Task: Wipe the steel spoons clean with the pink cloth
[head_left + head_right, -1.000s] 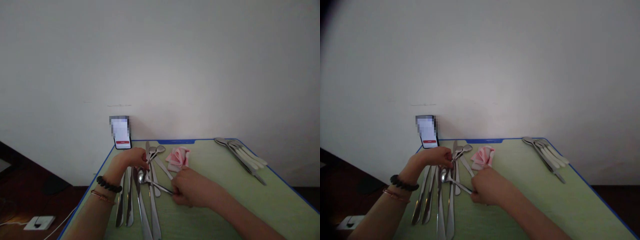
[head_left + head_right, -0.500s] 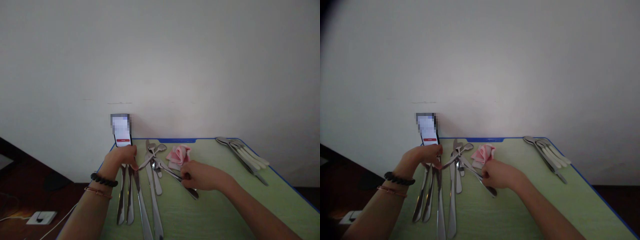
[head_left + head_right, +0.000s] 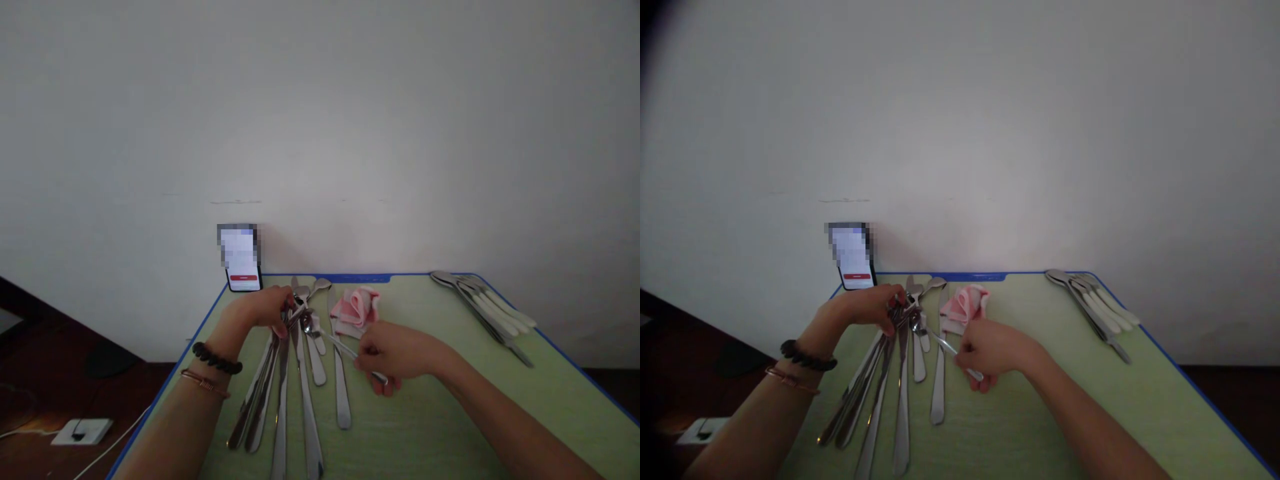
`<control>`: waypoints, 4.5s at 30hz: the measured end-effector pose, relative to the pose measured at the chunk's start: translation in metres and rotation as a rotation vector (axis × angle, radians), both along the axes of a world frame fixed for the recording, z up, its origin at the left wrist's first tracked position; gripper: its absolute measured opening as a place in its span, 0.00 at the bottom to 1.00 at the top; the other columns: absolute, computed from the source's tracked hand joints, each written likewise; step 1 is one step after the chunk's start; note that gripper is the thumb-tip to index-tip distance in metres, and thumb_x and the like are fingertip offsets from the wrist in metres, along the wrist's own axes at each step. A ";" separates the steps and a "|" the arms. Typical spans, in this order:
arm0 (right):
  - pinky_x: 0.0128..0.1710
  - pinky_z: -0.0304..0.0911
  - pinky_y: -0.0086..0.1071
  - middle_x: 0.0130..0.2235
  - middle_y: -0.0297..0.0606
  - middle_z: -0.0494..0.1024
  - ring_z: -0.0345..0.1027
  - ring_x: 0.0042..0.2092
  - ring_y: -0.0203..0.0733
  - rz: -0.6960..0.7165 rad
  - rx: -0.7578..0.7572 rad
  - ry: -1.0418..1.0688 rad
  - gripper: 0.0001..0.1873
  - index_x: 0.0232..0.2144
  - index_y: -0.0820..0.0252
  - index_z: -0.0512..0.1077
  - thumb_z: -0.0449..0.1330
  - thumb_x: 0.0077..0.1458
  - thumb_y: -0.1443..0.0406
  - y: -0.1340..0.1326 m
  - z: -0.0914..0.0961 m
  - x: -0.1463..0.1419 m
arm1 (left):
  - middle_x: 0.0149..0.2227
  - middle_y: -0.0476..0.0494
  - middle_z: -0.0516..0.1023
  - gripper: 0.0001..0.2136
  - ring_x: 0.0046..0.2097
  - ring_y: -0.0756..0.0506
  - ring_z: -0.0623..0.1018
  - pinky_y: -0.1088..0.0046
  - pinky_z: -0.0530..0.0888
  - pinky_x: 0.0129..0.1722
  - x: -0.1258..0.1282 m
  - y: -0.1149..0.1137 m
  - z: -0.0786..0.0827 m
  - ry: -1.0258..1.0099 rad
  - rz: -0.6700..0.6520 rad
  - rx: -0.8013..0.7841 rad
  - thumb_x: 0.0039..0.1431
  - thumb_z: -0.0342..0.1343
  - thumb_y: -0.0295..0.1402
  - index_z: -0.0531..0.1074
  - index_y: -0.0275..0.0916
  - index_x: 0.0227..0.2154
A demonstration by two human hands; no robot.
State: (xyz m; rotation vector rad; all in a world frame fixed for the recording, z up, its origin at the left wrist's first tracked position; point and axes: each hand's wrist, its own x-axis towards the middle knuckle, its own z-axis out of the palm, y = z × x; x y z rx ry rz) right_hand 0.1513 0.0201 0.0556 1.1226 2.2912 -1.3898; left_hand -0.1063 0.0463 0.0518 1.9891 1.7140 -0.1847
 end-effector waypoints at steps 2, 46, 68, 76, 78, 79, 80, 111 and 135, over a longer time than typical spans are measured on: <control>0.20 0.63 0.26 0.21 0.39 0.75 0.69 0.21 0.36 0.038 -0.029 -0.047 0.15 0.15 0.64 0.65 0.47 0.49 0.66 -0.001 -0.002 -0.001 | 0.42 0.44 0.75 0.30 0.41 0.41 0.76 0.75 0.71 0.33 0.001 0.003 -0.003 -0.018 -0.029 0.031 0.32 0.67 0.29 0.67 0.39 0.44; 0.15 0.63 0.27 0.35 0.40 0.78 0.71 0.21 0.36 -0.694 0.445 0.516 0.11 0.32 0.59 0.65 0.49 0.56 0.58 0.025 -0.046 0.029 | 0.65 0.41 0.45 0.24 0.64 0.38 0.47 0.48 0.45 0.61 0.034 -0.079 -0.035 -0.013 -0.408 0.687 0.63 0.43 0.43 0.51 0.45 0.61; 0.15 0.61 0.25 0.35 0.38 0.78 0.71 0.22 0.34 -0.762 0.425 0.596 0.12 0.34 0.58 0.65 0.49 0.56 0.56 0.025 -0.054 0.039 | 0.66 0.49 0.42 0.27 0.65 0.38 0.46 0.49 0.49 0.61 0.048 -0.094 -0.028 -0.081 -0.615 0.401 0.61 0.44 0.46 0.44 0.54 0.61; 0.15 0.61 0.25 0.33 0.37 0.77 0.69 0.21 0.33 -0.750 0.469 0.586 0.13 0.33 0.59 0.65 0.47 0.56 0.57 0.024 -0.051 0.038 | 0.65 0.50 0.44 0.30 0.65 0.38 0.47 0.51 0.50 0.61 0.024 -0.101 -0.023 -0.073 -0.632 0.371 0.60 0.47 0.45 0.42 0.52 0.62; 0.14 0.60 0.25 0.33 0.37 0.77 0.69 0.21 0.33 -0.741 0.470 0.583 0.13 0.33 0.59 0.65 0.47 0.57 0.57 0.024 -0.050 0.038 | 0.65 0.50 0.44 0.29 0.65 0.37 0.45 0.48 0.46 0.61 0.028 -0.095 -0.023 -0.057 -0.611 0.402 0.60 0.46 0.46 0.42 0.52 0.62; 0.14 0.60 0.25 0.34 0.38 0.78 0.69 0.20 0.33 -0.737 0.473 0.581 0.13 0.33 0.59 0.65 0.47 0.57 0.57 0.024 -0.050 0.038 | 0.66 0.50 0.43 0.28 0.65 0.37 0.44 0.48 0.45 0.61 0.032 -0.090 -0.024 -0.052 -0.588 0.439 0.61 0.45 0.46 0.43 0.52 0.62; 0.14 0.59 0.25 0.34 0.38 0.78 0.69 0.20 0.33 -0.731 0.477 0.579 0.13 0.33 0.59 0.65 0.47 0.56 0.56 0.024 -0.051 0.038 | 0.66 0.50 0.42 0.28 0.65 0.37 0.43 0.47 0.45 0.61 0.038 -0.083 -0.024 -0.045 -0.560 0.476 0.61 0.44 0.47 0.44 0.52 0.62; 0.23 0.59 0.26 0.22 0.33 0.74 0.65 0.21 0.34 -0.358 0.636 0.552 0.09 0.30 0.58 0.67 0.50 0.56 0.61 0.010 -0.050 0.033 | 0.40 0.41 0.73 0.14 0.41 0.45 0.73 0.65 0.71 0.43 0.113 -0.039 -0.038 -0.712 -0.033 0.581 0.64 0.40 0.37 0.63 0.39 0.48; 0.43 0.60 0.37 0.39 0.40 0.73 0.65 0.41 0.43 -0.660 0.888 0.554 0.11 0.37 0.60 0.67 0.53 0.48 0.68 0.044 -0.068 0.043 | 0.17 0.56 0.65 0.13 0.18 0.51 0.63 0.78 0.60 0.18 0.130 -0.040 -0.050 -1.080 0.288 0.232 0.61 0.39 0.45 0.61 0.40 0.33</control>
